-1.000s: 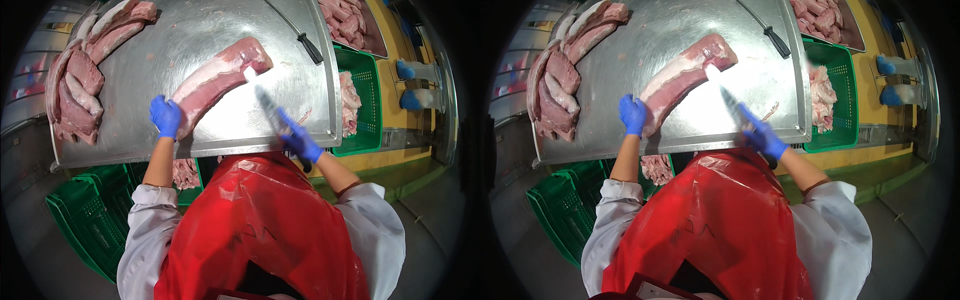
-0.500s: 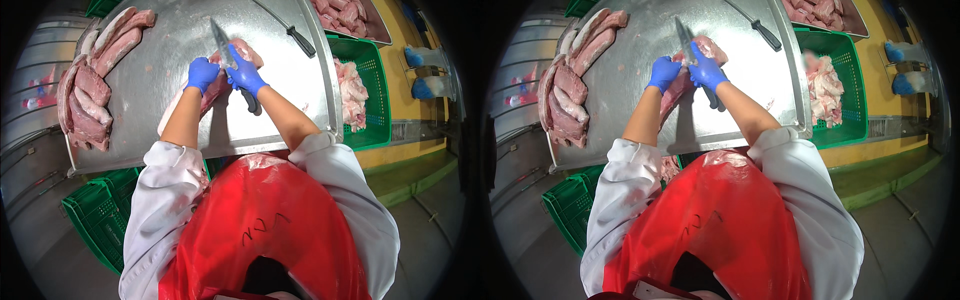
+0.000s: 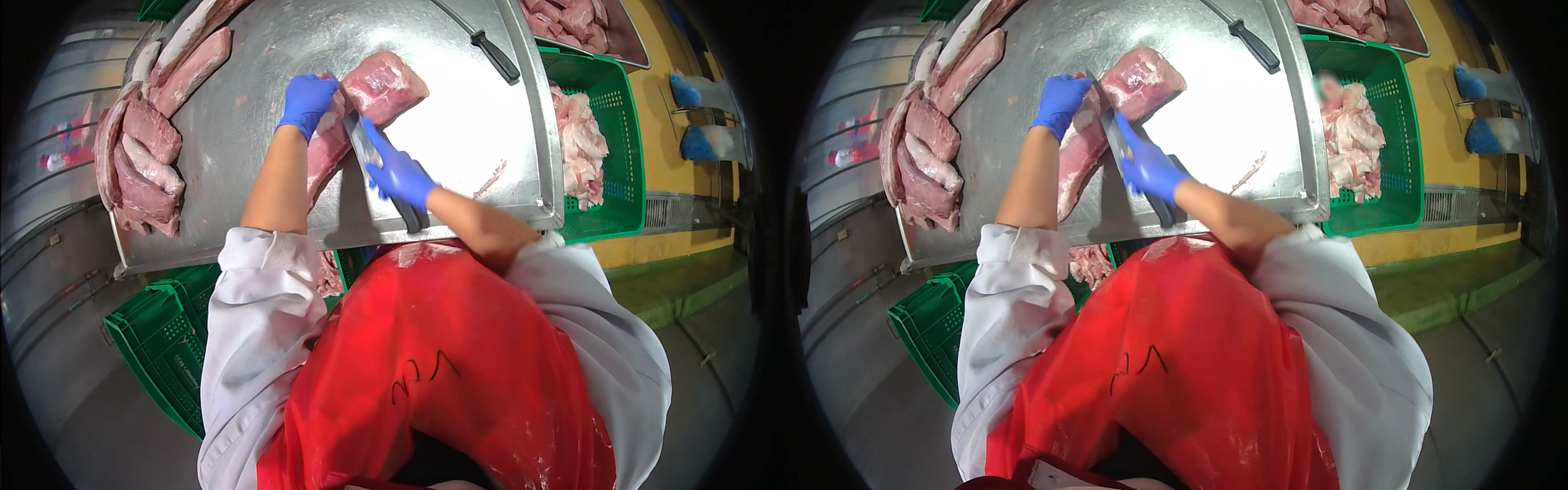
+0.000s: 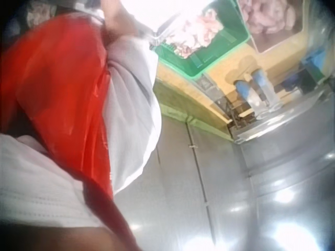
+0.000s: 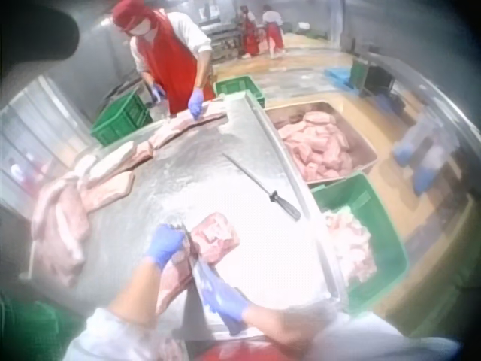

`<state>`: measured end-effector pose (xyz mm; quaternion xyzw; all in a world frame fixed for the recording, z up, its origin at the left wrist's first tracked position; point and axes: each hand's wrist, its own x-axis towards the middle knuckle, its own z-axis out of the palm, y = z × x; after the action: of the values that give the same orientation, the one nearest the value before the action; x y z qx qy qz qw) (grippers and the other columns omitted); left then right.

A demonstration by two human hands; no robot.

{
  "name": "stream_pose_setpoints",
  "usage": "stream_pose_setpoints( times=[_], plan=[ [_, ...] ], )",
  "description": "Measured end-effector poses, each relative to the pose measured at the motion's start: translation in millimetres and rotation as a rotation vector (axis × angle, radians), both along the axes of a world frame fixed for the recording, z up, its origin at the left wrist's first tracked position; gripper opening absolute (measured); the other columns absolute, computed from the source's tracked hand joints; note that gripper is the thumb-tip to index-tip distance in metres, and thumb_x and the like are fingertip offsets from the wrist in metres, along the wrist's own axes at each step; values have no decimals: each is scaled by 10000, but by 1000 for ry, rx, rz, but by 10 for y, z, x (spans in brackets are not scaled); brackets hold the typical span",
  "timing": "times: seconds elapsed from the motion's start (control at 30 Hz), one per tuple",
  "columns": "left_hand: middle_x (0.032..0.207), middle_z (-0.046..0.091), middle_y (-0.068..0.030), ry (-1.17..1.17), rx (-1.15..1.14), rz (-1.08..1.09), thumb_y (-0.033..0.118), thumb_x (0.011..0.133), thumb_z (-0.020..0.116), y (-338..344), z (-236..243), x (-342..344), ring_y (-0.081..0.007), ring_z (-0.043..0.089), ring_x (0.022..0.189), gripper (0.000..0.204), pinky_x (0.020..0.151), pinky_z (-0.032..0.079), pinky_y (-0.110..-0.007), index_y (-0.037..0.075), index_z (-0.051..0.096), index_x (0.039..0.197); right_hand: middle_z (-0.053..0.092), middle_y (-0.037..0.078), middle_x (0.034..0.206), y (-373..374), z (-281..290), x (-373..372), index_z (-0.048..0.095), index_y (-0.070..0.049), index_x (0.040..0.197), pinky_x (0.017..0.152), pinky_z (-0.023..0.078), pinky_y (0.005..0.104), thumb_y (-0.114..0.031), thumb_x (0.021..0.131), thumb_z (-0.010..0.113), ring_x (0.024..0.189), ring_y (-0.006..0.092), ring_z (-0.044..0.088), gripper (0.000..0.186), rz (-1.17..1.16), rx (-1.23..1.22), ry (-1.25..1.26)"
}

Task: The person trims fat and connective tissue from large cuts of pork using a knife. They repeatedly slice off fat layers and place them into a green bin while keeping the trimmed meat on the stainless steel table.

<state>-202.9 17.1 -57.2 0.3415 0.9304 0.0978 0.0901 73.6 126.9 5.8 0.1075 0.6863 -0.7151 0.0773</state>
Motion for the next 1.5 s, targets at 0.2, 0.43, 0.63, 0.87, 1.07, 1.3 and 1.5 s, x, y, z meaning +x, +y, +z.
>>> stream_pose_setpoints(
  times=[0.2, 0.43, 0.63, 0.87, 1.07, 1.3, 1.5],
  plan=[
    [774, 706, -171, -578, 406, 274, 263, 796, 686, 383, 619, 282, -262, 669, 692, 342, 661, 527, -376, -68, 710, 880, 657, 185, 784, 154, -140, -918, 70, -124, 1611, 523, 532, 361, -61, 935, 496, 563, 250, 635, 802, -91, 93, 27],
    [865, 717, -184, -212, 199, 50, 254, 834, 629, -13, 673, -133, -284, 685, 781, 276, 714, 520, -367, -3, 728, 853, 663, 134, 772, -339, -247, -66, 51, -236, 1624, 601, 564, 346, -92, 968, 479, 584, 205, 643, 797, 23, 8, 78],
    [777, 665, -118, -527, 500, 307, 162, 884, 621, -140, 783, -187, -190, 618, 642, 192, 592, 471, -305, -16, 693, 880, 641, 105, 723, -477, -267, -458, 40, -222, 1625, 580, 553, 338, -95, 968, 497, 547, 178, 611, 810, 39, -207, -43],
    [719, 580, -37, -942, 864, 477, 78, 898, 619, -323, 1183, 5, -103, 494, 560, 96, 532, 405, -269, -1, 650, 855, 659, 174, 737, -676, -286, -838, 58, -167, 1614, 576, 568, 364, -108, 948, 488, 557, 246, 644, 794, 76, -5, -14],
    [734, 591, -29, -922, 1046, 545, 117, 910, 643, -774, 1493, -64, -125, 538, 604, 127, 581, 451, -258, 0, 673, 949, 646, 146, 721, -864, -332, -36, 9, -238, 1619, 607, 578, 401, -185, 986, 428, 553, 237, 635, 761, 207, 139, 82],
    [748, 623, 1, -983, 1216, 394, 107, 937, 554, -1068, 1750, 101, -88, 545, 598, 85, 531, 424, -221, 112, 638, 923, 591, 75, 682, -1020, -223, -565, 91, -271, 1620, 508, 550, 317, -180, 999, 474, 506, 163, 581, 735, 199, 183, 64],
    [750, 606, -6, -950, 1232, 269, 116, 937, 540, -1118, 2059, 285, -103, 541, 587, 66, 508, 413, -233, 105, 598, 908, 644, 150, 703, -1100, -182, -675, 47, -191, 1619, 556, 567, 389, -166, 976, 423, 548, 267, 647, 746, 272, 278, 66]
  ],
)
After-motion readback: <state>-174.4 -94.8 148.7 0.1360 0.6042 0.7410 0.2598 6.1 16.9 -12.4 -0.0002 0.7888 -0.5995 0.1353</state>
